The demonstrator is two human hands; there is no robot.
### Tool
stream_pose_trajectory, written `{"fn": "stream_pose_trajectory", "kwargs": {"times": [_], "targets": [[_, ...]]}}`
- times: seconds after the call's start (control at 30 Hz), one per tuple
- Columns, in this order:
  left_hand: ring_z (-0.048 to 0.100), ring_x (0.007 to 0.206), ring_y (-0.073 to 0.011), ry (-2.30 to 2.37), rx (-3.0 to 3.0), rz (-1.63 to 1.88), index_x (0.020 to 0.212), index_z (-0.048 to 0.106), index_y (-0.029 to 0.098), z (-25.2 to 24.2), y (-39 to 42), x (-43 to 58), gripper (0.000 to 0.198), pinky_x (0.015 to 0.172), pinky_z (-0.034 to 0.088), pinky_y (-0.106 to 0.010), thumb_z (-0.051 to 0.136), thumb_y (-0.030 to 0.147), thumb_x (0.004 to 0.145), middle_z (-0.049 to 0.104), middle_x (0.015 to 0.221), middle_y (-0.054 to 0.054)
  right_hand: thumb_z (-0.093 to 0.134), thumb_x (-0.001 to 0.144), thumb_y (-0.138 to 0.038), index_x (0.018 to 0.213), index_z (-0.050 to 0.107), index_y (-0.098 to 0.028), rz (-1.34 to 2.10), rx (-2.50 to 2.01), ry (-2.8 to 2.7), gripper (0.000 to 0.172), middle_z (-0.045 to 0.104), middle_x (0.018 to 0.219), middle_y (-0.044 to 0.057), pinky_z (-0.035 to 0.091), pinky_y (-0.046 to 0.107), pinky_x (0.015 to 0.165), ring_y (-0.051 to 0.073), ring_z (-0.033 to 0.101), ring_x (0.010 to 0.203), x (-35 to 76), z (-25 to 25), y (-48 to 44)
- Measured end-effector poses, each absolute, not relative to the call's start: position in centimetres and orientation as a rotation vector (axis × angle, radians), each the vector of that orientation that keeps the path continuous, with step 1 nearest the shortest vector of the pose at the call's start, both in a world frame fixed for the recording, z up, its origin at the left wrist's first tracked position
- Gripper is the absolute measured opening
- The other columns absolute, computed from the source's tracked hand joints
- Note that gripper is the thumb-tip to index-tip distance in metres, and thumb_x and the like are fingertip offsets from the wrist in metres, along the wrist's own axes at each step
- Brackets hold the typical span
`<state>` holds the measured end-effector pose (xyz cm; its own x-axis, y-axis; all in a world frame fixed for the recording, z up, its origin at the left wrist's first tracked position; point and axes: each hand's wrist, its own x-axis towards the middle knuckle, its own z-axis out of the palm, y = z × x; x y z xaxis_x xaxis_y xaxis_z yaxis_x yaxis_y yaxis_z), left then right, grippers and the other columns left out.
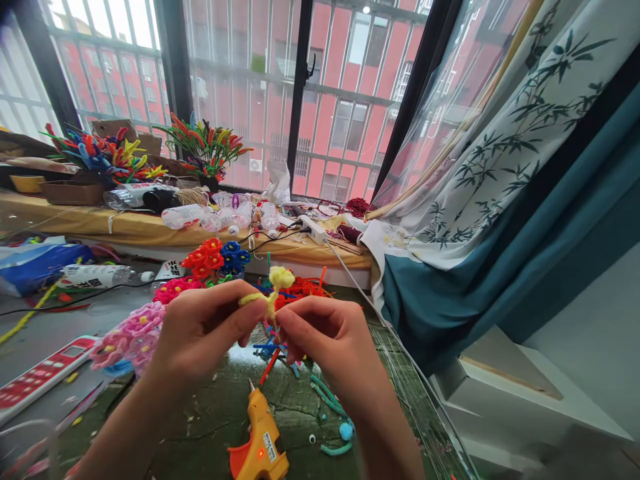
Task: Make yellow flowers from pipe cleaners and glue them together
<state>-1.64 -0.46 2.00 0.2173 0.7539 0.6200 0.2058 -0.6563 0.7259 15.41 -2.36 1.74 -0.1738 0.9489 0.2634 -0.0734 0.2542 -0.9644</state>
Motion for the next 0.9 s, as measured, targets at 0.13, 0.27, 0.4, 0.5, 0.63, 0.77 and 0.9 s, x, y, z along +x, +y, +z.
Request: {"fn": "stream_pose_trajectory", "kwargs": {"times": [0.13,0.27,0.4,0.5,0.63,0.77,0.9], "targets": [[0.037,0.046,-0.0065,0.866,1.970,1.467,0.059,0.059,0.017,2.1,-0.7,-1.4,0.030,0.045,0.026,-0.023,0.059,0.025,0.088,0.044,0.048,0.007,0.084,0.076,-0.032,0.072,0.076,-0.017,1.331,-0.796,-1.328,0.017,0.061,0.058,-0.004,0.043,0.018,0.050,0.006,0.051,0.051,15.4,1.3,-1.8],[0.036,0.044,-0.0056,0.883,2.021,1.496,0.060,0.059,0.017,2.0,-0.7,-1.2,0.029,0.045,0.026,-0.022,0.059,0.021,0.088,0.044,0.048,0.008,0.086,0.073,-0.031,0.069,0.073,-0.017,1.361,-0.800,-1.242,0.019,0.062,0.059,-0.004,0.043,0.017,0.050,0.006,0.051,0.051,14.9,1.0,-1.6],[0.035,0.042,-0.0054,0.941,2.130,1.589,0.061,0.059,0.017,1.8,-0.8,-1.0,0.028,0.044,0.027,-0.022,0.059,0.020,0.089,0.042,0.047,0.008,0.086,0.068,-0.023,0.069,0.070,-0.017,1.165,-0.860,-1.282,0.017,0.062,0.059,-0.004,0.043,0.020,0.050,0.008,0.051,0.052,14.4,1.1,-1.9],[0.031,0.042,-0.0052,0.999,2.182,1.689,0.060,0.056,0.017,1.7,-1.1,-0.7,0.029,0.044,0.026,-0.022,0.059,0.019,0.089,0.036,0.047,0.009,0.077,0.073,-0.016,0.070,0.068,-0.018,0.794,-0.965,-1.406,0.010,0.063,0.062,-0.004,0.044,0.022,0.053,0.010,0.053,0.056,13.8,1.3,-2.5],[0.028,0.043,-0.0046,1.069,2.171,1.782,0.057,0.050,0.017,1.6,-1.5,-0.2,0.032,0.044,0.024,-0.022,0.058,0.017,0.088,0.030,0.048,0.009,0.067,0.079,-0.011,0.070,0.063,-0.020,0.186,-1.045,-1.569,0.013,0.061,0.062,-0.004,0.044,0.024,0.054,0.011,0.053,0.055,13.0,1.6,-3.5],[0.033,0.043,-0.0050,1.019,2.007,1.742,0.057,0.053,0.017,1.8,-1.9,0.1,0.032,0.044,0.025,-0.022,0.058,0.019,0.089,0.036,0.048,0.008,0.064,0.085,-0.008,0.076,0.061,-0.020,-0.208,-1.011,-1.658,0.015,0.064,0.067,-0.002,0.048,0.023,0.058,0.012,0.058,0.058,12.9,1.5,-3.7],[0.030,0.044,-0.0059,0.826,1.679,1.608,0.055,0.049,0.018,2.3,-2.3,0.3,0.036,0.041,0.023,-0.023,0.058,0.023,0.089,0.037,0.049,0.007,0.060,0.092,-0.010,0.087,0.061,-0.020,-0.644,-0.948,-1.696,0.012,0.071,0.075,0.005,0.050,0.028,0.064,0.016,0.063,0.066,12.8,0.4,-3.6]]}}
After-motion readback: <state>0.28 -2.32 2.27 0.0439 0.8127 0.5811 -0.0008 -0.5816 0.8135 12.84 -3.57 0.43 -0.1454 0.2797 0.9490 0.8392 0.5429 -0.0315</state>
